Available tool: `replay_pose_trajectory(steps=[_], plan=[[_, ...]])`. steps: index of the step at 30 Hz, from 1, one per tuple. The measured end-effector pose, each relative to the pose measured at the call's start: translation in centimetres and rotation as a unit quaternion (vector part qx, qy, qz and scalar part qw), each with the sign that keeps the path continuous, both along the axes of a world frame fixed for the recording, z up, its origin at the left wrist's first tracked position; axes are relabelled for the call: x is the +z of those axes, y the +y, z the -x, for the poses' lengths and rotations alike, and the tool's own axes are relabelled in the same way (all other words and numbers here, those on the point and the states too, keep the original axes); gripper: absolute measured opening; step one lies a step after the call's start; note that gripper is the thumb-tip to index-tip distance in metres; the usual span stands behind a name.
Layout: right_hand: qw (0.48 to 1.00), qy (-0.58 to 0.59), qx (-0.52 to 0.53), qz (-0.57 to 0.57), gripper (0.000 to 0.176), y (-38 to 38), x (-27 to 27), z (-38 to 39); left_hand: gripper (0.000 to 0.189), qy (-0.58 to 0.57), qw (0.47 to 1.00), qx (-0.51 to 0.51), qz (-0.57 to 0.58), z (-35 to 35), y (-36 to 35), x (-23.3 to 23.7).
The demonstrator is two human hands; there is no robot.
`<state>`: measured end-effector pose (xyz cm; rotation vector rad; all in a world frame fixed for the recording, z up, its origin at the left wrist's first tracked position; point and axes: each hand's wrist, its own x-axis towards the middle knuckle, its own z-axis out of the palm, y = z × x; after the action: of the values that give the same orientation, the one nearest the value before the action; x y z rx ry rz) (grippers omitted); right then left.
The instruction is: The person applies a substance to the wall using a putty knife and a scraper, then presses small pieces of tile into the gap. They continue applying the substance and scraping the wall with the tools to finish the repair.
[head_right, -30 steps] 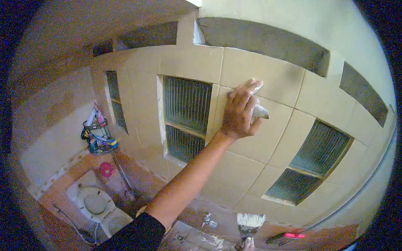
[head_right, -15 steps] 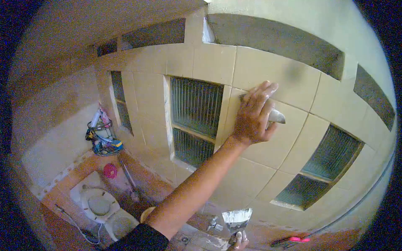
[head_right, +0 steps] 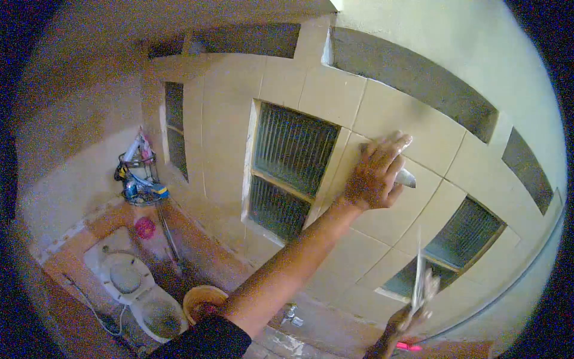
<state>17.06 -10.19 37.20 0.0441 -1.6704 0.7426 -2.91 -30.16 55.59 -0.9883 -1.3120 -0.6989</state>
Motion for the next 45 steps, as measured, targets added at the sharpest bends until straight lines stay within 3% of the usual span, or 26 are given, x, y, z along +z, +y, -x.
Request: replay_pose_trajectory(steps=[1, 2, 3, 4, 6, 7, 9, 14, 23, 26, 29, 31, 38, 41, 43, 44, 45], plan=[[0.991, 0.026, 0.013, -0.128, 0.048, -5.0, 8.8, -0.6, 0.05, -0.002, 1.0, -0.003, -0.005, -0.1, -0.3, 0.2], [0.977, 0.004, -0.069, -0.202, 0.048, -6.1, 12.4, 0.3, 0.05, 0.019, 1.0, -0.019, -0.007, -0.2, -0.6, 0.3], [0.945, 0.004, -0.06, -0.322, 0.039, -7.4, 16.6, 1.2, 0.051, 0.04, 0.999, -0.033, -0.009, -0.2, -0.8, 0.2], [0.961, 0.035, 0.007, -0.276, 0.032, -11.2, 20.2, 2.2, 0.05, -0.102, 0.974, -0.202, -0.035, 0.9, 1.0, -0.4], [0.916, 0.129, 0.016, -0.38, 0.042, -14.8, 26.3, 7.3, 0.052, -0.107, 0.994, -0.003, 0.032, 1.0, 0.6, -0.8], [0.871, 0.21, -0.04, -0.442, 0.043, -16.3, 28.3, 9.4, 0.057, -0.046, 0.998, -0.048, 0.023, 1.3, 0.6, -0.9], [0.896, 0.109, -0.045, -0.427, 0.045, -18.4, 30.2, 10.9, 0.059, -0.014, 0.999, -0.035, 0.015, 2.2, 1.1, -1.4], [0.884, 0.113, -0.111, -0.44, 0.043, -18.8, 31.5, 15.1, 0.058, -0.001, 1.0, 0.017, 0.013, 2.0, 1.2, -1.4], [0.88, 0.104, -0.142, -0.441, 0.042, -19.4, 31.7, 16.6, 0.052, -0.032, 0.998, -0.042, 0.027, 1.8, 1.1, -0.9], [0.873, 0.08, -0.17, -0.449, 0.044, -20.1, 31.6, 16.5, 0.049, 0.014, 0.996, -0.086, 0.015, 2.4, 1.4, -1.1], [0.89, 0.044, -0.163, -0.423, 0.044, -20.9, 31.3, 15.6, 0.048, 0.018, 1.0, -0.008, -0.008, 2.0, 1.2, -0.7], [0.887, 0.063, -0.173, -0.424, 0.046, -21.0, 31.4, 16.1, 0.049, -0.04, 0.992, -0.116, -0.003, 1.4, 1.0, -0.5], [0.904, 0.022, -0.151, -0.399, 0.047, -21.5, 31.3, 16.1, 0.049, -0.038, 0.993, -0.107, -0.034, 0.4, 0.4, 0.1], [0.894, 0.053, -0.15, -0.419, 0.047, -21.4, 31.7, 16.6, 0.055, -0.056, 0.985, -0.16, -0.02, 2.6, 2.1, -0.7], [0.903, 0.04, -0.144, -0.402, 0.047, -21.5, 31.3, 16.5, 0.062, -0.017, 0.998, 0.054, -0.005, 9.2, 6.9, -2.7], [0.903, 0.045, -0.143, -0.404, 0.047, -21.9, 31.3, 16.4, 0.062, -0.013, 0.998, 0.058, -0.007, 6.9, 5.0, -1.7], [0.905, 0.037, -0.148, -0.397, 0.046, -22.1, 31.3, 16.3, 0.071, -0.097, 0.991, -0.085, -0.037, 2.2, 1.9, -0.2]])
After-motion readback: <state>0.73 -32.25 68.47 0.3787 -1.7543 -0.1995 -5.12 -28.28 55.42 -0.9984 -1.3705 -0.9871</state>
